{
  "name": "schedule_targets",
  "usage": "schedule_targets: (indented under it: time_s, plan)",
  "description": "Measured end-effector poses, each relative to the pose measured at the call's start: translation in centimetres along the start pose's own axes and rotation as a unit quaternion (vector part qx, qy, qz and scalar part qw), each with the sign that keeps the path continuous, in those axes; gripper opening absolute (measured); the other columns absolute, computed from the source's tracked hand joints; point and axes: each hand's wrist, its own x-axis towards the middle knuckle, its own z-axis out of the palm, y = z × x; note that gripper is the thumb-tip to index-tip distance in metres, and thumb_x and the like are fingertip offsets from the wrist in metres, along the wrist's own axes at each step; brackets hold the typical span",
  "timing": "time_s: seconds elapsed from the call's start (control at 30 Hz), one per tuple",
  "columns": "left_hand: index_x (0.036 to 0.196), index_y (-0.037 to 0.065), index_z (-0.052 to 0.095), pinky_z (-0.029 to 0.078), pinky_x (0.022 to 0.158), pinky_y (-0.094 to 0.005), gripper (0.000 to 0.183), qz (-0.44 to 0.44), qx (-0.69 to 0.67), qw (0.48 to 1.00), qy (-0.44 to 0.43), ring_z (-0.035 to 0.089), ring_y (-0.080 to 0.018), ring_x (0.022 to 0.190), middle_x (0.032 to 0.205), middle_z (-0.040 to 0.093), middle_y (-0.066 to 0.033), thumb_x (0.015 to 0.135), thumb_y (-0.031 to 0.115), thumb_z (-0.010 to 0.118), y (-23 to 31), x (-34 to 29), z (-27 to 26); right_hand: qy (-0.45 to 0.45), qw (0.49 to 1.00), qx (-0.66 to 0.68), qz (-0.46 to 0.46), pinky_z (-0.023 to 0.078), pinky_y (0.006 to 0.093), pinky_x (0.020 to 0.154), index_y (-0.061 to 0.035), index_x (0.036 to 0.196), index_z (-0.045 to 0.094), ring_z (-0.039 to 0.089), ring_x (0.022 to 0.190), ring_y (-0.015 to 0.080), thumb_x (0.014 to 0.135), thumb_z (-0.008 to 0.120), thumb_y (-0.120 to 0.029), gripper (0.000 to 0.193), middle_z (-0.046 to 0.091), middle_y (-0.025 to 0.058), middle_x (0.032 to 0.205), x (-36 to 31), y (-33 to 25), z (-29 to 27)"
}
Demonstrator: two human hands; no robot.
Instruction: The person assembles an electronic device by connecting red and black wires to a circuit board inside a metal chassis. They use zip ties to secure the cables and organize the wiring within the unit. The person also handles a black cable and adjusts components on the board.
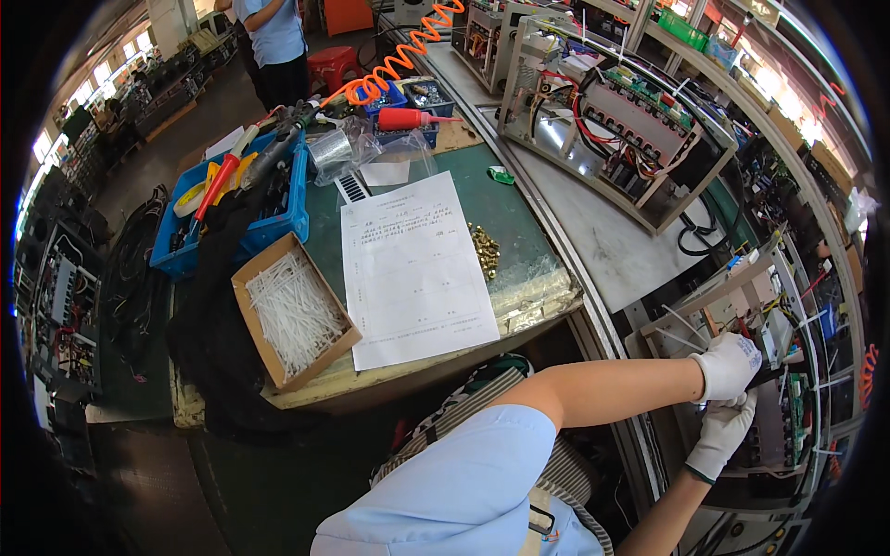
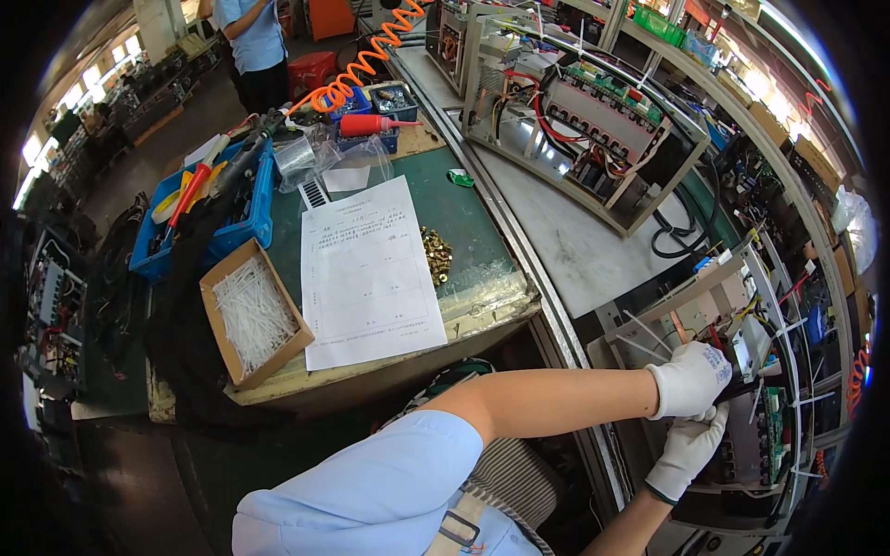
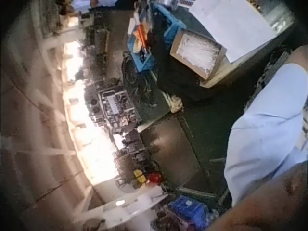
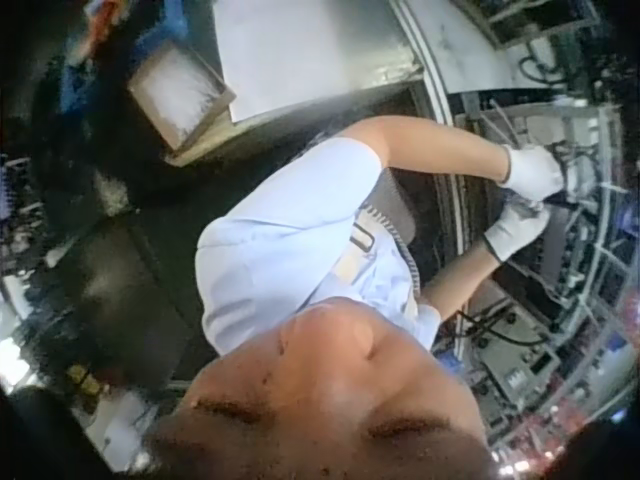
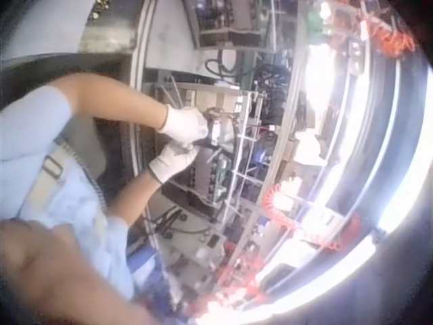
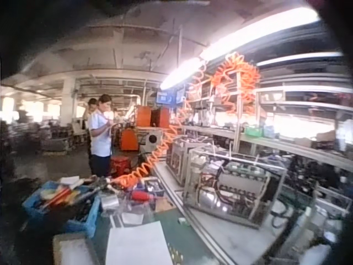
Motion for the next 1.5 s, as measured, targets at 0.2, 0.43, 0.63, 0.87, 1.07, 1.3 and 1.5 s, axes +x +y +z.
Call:
schedule_targets:
  time_s: [0.2,0.43,0.63,0.87,1.07,1.3,1.5]
  plan:
    - [0.090,0.007,0.073,0.056,0.066,-0.0380,0.018,0.015,-0.001,1.000,0.005,0.071,-0.0259,0.084,0.089,0.072,-0.0113,0.077,0.018,0.067,-1.1,0.2,-0.1,-0.034,0.997,-0.058,0.034,0.040,0.0238,0.052,-0.0139,0.074,0.045,0.035,0.054,0.0087,0.101,0.052,-0.025,0.030,0.035,-0.0060,0.062,-0.3,-0.5,-0.1]
    - [0.097,0.007,0.072,0.056,0.065,-0.0366,0.023,0.006,0.036,0.999,-0.012,0.071,-0.0239,0.086,0.093,0.072,-0.0099,0.079,0.020,0.066,0.1,-0.4,-1.6,-0.068,0.996,-0.009,-0.048,0.047,0.0287,0.069,-0.0086,0.095,0.059,0.053,0.074,0.0116,0.100,0.053,-0.025,0.018,0.055,-0.0032,0.080,3.5,-0.5,-5.6]
    - [0.099,0.006,0.068,0.055,0.073,-0.0377,0.025,0.006,-0.041,0.991,0.130,0.070,-0.0271,0.088,0.097,0.070,-0.0121,0.082,0.024,0.064,1.0,-0.2,0.8,0.014,0.986,-0.058,-0.153,0.043,0.0370,0.103,-0.0032,0.131,0.052,0.055,0.121,0.0236,0.100,0.052,-0.025,0.038,0.057,0.0123,0.130,-1.7,0.7,-0.4]
    - [0.094,0.009,0.070,0.054,0.072,-0.0355,0.019,0.011,-0.316,0.946,-0.068,0.069,-0.0241,0.081,0.085,0.070,-0.0110,0.080,0.017,0.060,-1.1,-1.6,-4.0,-0.060,0.971,-0.181,-0.148,0.040,0.0385,0.107,-0.0022,0.137,0.044,0.052,0.127,0.0255,0.101,0.050,-0.021,0.041,0.052,0.0156,0.138,-4.3,-1.3,-0.9]
    - [0.094,0.007,0.070,0.054,0.069,-0.0354,0.020,0.075,-0.285,0.956,-0.012,0.069,-0.0249,0.075,0.079,0.069,-0.0116,0.080,0.021,0.065,-1.0,-1.4,-3.0,-0.110,0.973,-0.168,-0.114,0.040,0.0373,0.106,-0.0038,0.134,0.048,0.054,0.125,0.0225,0.101,0.049,-0.016,0.035,0.055,0.0119,0.135,-2.8,-2.6,-2.9]
    - [0.093,0.005,0.066,0.051,0.079,-0.0411,0.026,0.067,-0.266,0.962,0.011,0.066,-0.0320,0.091,0.089,0.068,-0.0155,0.082,0.029,0.068,-1.0,-1.4,-2.0,-0.187,0.980,-0.041,-0.058,0.043,0.0355,0.102,-0.0057,0.131,0.051,0.056,0.119,0.0186,0.099,0.053,-0.015,0.034,0.059,0.0083,0.129,-0.8,-2.5,-5.1]
    - [0.091,0.005,0.066,0.051,0.079,-0.0415,0.026,0.087,-0.264,0.961,0.019,0.066,-0.0329,0.090,0.087,0.068,-0.0154,0.082,0.030,0.069,-1.2,-1.3,-1.8,-0.156,0.985,-0.026,-0.062,0.045,0.0346,0.100,-0.0063,0.131,0.051,0.058,0.115,0.0185,0.098,0.055,-0.016,0.035,0.060,0.0076,0.126,-0.6,-2.3,-4.8]
